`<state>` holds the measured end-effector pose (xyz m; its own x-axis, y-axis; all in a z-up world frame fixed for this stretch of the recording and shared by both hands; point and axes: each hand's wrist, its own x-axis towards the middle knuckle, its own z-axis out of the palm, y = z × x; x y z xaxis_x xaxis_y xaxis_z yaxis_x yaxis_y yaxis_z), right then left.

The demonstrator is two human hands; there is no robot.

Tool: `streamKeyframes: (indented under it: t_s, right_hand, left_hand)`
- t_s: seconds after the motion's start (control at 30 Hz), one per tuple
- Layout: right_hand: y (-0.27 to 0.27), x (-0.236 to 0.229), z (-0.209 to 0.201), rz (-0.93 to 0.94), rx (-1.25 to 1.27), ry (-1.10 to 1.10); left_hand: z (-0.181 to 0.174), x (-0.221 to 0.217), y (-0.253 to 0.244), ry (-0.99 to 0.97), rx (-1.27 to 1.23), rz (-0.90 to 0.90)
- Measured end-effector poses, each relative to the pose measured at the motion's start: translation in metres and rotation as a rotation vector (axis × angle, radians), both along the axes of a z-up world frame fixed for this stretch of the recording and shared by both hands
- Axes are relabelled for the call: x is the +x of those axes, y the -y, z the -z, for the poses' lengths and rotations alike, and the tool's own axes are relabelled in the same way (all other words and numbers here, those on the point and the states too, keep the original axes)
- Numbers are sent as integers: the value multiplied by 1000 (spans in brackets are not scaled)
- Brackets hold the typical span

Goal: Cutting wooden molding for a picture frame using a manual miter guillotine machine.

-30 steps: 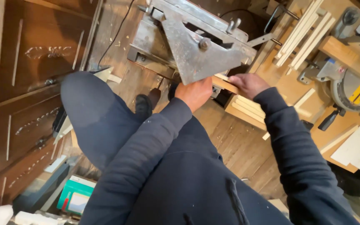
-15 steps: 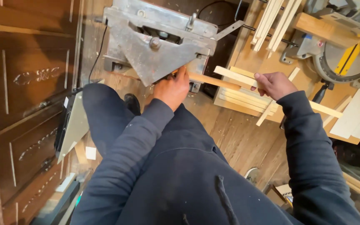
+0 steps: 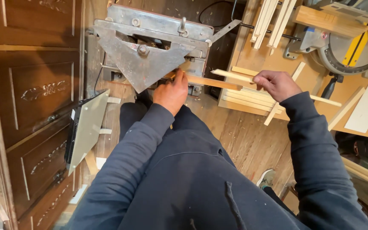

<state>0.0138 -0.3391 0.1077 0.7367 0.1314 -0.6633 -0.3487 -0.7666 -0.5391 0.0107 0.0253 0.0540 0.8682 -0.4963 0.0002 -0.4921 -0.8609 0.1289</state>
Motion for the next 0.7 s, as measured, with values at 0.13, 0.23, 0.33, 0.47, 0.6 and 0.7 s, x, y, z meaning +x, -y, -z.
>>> streamKeyframes:
  t_s: [0.13,0.23,0.33,0.47,0.6,0.7]
  right_hand:
    - [-1,-7,1,34,155,153]
    - [-2,-13,4,68,184,162]
    - [-3,-16,5,75,197,189]
    - [-8,-15,1,70,144,206]
    - [-10,-17,1,106,160,171]
    - [-12,-18,2,89,178,222]
  left_hand:
    - [-3,3,0,-16,-5,-7]
    - [-3,2,-1,-29,-5,-9]
    - [-1,1,0,-28,-13,-6]
    - [-7,4,-1,-13,-12,4]
    - [-4,3,-2,15,-5,24]
    - [-5,4,-3,6,-7,17]
